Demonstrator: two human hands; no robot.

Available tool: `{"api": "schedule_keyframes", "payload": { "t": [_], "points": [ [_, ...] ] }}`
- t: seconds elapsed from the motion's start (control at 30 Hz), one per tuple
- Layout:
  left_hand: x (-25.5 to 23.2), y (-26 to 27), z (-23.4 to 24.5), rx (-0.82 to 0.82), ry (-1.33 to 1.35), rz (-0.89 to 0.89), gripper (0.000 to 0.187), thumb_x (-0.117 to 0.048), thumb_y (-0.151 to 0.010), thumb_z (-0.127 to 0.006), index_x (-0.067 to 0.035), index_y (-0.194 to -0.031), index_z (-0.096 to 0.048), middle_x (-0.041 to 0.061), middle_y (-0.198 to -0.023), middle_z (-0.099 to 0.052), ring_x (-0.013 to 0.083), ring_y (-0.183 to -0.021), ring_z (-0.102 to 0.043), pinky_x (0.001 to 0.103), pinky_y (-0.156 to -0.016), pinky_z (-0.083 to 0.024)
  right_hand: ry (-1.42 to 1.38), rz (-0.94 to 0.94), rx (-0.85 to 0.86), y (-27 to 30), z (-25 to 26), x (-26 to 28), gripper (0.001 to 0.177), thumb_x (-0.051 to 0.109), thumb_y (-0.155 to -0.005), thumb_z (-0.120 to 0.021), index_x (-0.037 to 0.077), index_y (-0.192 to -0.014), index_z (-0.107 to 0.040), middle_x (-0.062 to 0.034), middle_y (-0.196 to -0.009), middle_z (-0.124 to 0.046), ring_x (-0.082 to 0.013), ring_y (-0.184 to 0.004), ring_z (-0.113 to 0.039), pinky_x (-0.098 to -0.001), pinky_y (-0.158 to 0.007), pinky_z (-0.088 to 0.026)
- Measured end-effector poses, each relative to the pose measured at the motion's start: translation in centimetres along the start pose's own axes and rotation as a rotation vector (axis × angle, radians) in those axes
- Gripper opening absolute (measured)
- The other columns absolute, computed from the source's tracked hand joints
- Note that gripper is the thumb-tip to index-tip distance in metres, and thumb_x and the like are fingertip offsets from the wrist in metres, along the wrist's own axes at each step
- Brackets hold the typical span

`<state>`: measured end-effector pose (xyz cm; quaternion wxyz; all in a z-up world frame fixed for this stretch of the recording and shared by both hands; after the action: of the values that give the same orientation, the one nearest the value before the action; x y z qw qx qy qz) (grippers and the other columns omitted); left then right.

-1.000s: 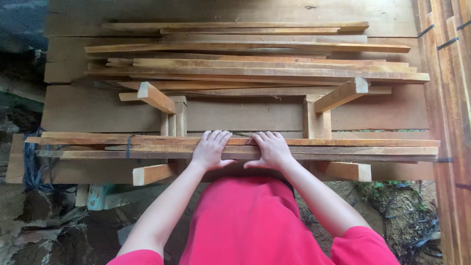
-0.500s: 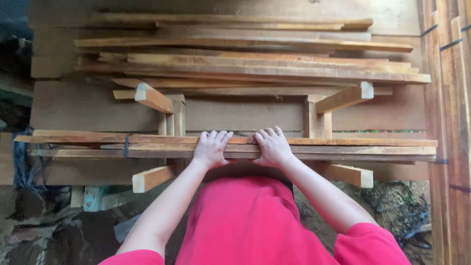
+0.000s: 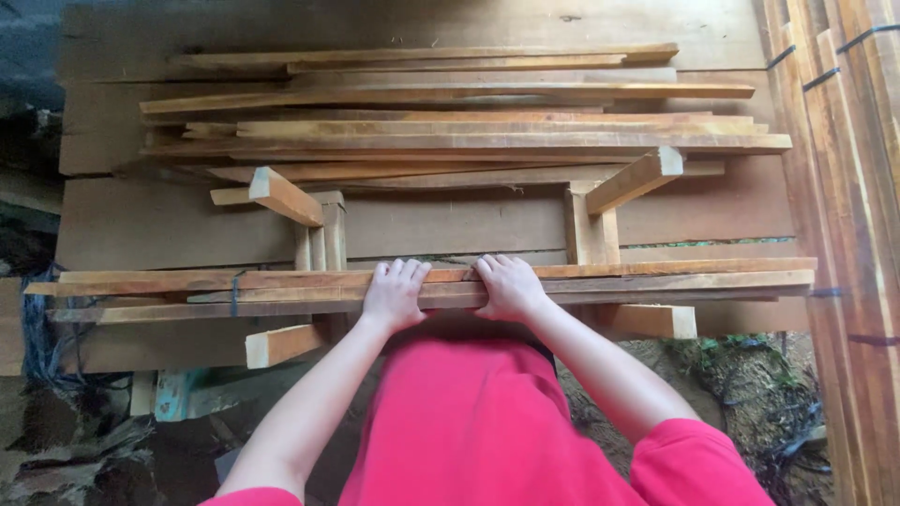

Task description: The recorder is organizing and stacking thin wood strips on a workbench.

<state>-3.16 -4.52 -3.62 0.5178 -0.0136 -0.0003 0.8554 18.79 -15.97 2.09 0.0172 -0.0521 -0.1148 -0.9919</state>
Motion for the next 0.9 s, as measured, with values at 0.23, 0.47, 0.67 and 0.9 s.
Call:
{"api": "schedule_keyframes", "payload": {
  "t": [0.23, 0.47, 0.67, 0.9],
  "points": [
    [0.0, -0.4, 0.6, -0.046, -0.045, -0.018, 0.100, -0.040, -0.041, -0.079, -0.020, -0.137, -0.057, 0.002, -0.123, -0.059, 0.0253, -0.110, -0.057, 0.045, -0.091, -0.045, -0.021, 0.010, -0.011, 0.1, 1.2, -0.1, 0.087, 0.068, -0.055, -0.080, 0.014, -0.120, -0.059, -0.0060, -0.109, -0.066, -0.0268, -0.106, -0.067, -0.0432, -0.090, -0.055],
    [-2.7, 2.6, 1.8, -0.427, 0.462, -0.100, 0.038, -0.044, -0.084, -0.077, -0.019, -0.110, -0.067, 0.002, -0.115, -0.068, 0.0223, -0.113, -0.064, 0.040, -0.094, -0.047, -0.228, -0.050, 0.051, 0.5, 4.1, 0.0, 0.081, 0.073, -0.065, -0.073, 0.017, -0.122, -0.063, -0.0078, -0.105, -0.069, -0.0312, -0.104, -0.070, -0.0462, -0.090, -0.056],
    [-5.8, 4.4, 5.9, 0.288, 1.561, 0.863, 0.055, -0.055, -0.094, -0.068, -0.008, -0.115, -0.048, 0.021, -0.113, -0.051, 0.0322, -0.110, -0.058, 0.043, -0.094, -0.047, -0.364, -0.216, 0.509, -3.9, 1.4, -2.6, 0.089, 0.096, -0.061, -0.058, 0.025, -0.110, -0.077, -0.0126, -0.110, -0.077, -0.0349, -0.113, -0.071, -0.0465, -0.094, -0.056],
    [-6.3, 0.0, 6.7, 0.117, 2.313, 1.555, 0.120, -0.060, -0.086, -0.079, -0.007, -0.165, -0.007, 0.030, -0.163, -0.010, 0.0433, -0.155, -0.022, 0.053, -0.126, -0.024, -0.728, -0.204, 0.952, -6.4, 2.3, -2.8, 0.100, 0.086, -0.064, -0.073, 0.019, -0.138, -0.066, -0.0129, -0.150, -0.059, -0.0339, -0.143, -0.050, -0.0476, -0.118, -0.041]
  ]
}}
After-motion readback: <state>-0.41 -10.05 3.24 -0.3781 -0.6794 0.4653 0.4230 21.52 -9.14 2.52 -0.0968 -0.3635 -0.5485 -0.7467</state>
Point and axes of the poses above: each hand's wrist, its own y-axis away from the middle knuckle, its own z-axis out of the back of the hand, x = y × z, the point moved 2 cm from there along -y, towards the middle knuckle
